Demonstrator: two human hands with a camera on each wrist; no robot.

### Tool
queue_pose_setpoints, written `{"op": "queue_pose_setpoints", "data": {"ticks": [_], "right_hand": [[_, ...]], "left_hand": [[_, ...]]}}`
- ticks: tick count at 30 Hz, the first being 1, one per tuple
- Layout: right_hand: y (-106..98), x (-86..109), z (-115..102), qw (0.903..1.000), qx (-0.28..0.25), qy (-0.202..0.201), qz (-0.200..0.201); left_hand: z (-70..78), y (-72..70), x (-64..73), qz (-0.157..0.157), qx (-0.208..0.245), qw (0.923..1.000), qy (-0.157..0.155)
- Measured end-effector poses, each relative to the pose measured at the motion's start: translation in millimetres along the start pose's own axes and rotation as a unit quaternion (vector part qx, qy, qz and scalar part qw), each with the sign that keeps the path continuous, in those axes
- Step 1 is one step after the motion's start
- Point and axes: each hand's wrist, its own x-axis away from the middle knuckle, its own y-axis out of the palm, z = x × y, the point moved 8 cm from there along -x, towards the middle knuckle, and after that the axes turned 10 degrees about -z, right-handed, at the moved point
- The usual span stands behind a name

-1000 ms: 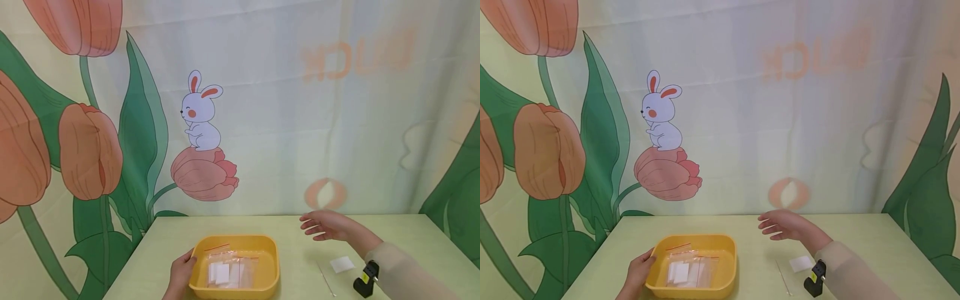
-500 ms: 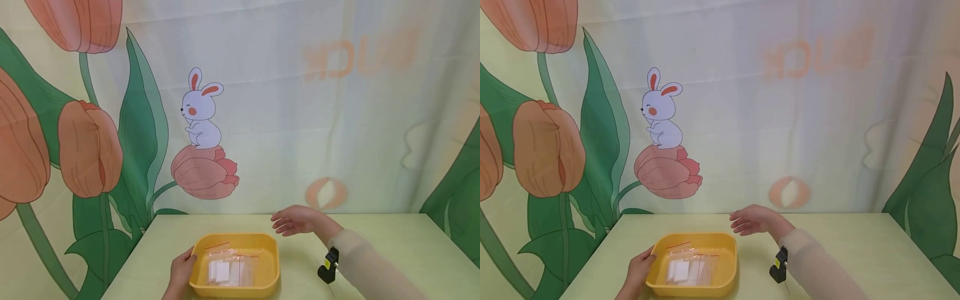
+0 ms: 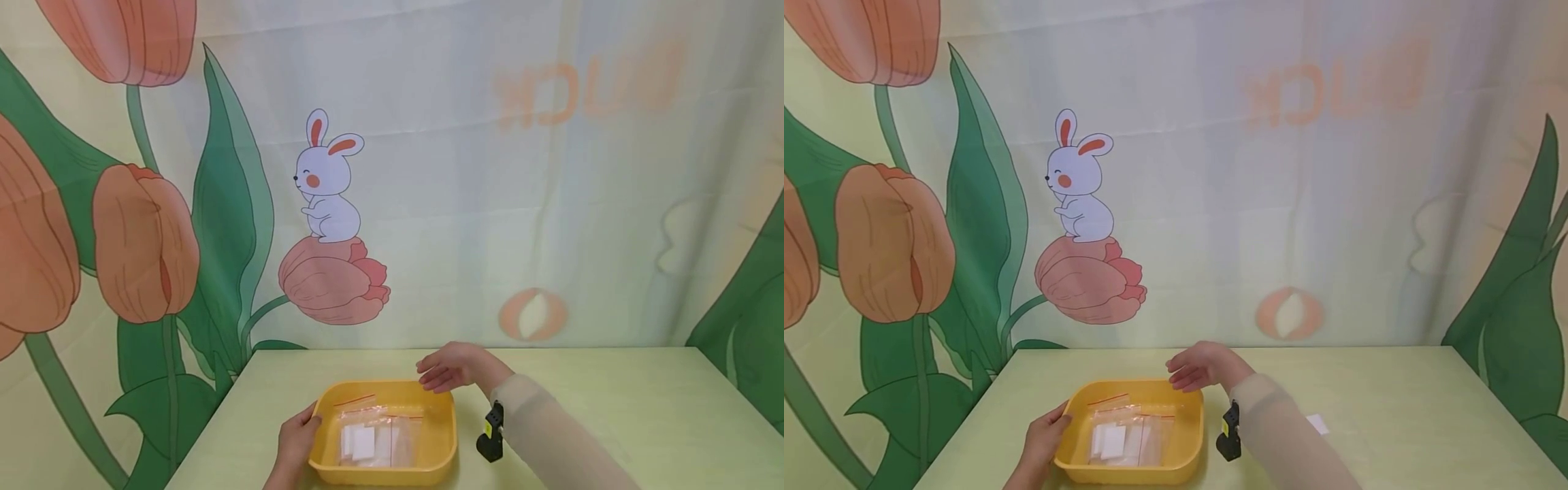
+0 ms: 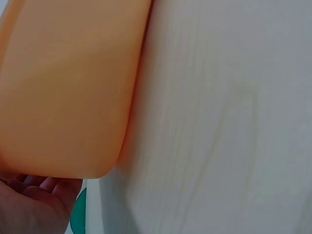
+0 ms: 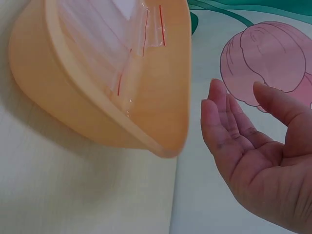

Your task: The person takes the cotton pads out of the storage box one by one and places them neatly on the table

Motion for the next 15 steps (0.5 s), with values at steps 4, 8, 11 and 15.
{"op": "queue_pose_setpoints", "data": {"ticks": [4,8,11,15], "right_hand": [[4,-8.9,5,0.9999,-0.009,0.008,0.001],[10,-15.6,7,0.9999,-0.013,0.010,-0.001],[16,-19.0,7,0.9999,-0.012,0.010,-0.003],[26,-21.9,9,0.9998,0.005,0.021,0.004]], "left_hand": [[-0.9,0.1,-0.8,0.000,0.001,1.0000,-0.003],[-1.9,-0.2,-2.5,0.002,0.003,1.0000,-0.007],[-1.9,-0.5,-3.6,0.001,0.002,1.0000,-0.005],[-1.5,-0.4,-3.4,-0.001,0.002,1.0000,0.001]]}}
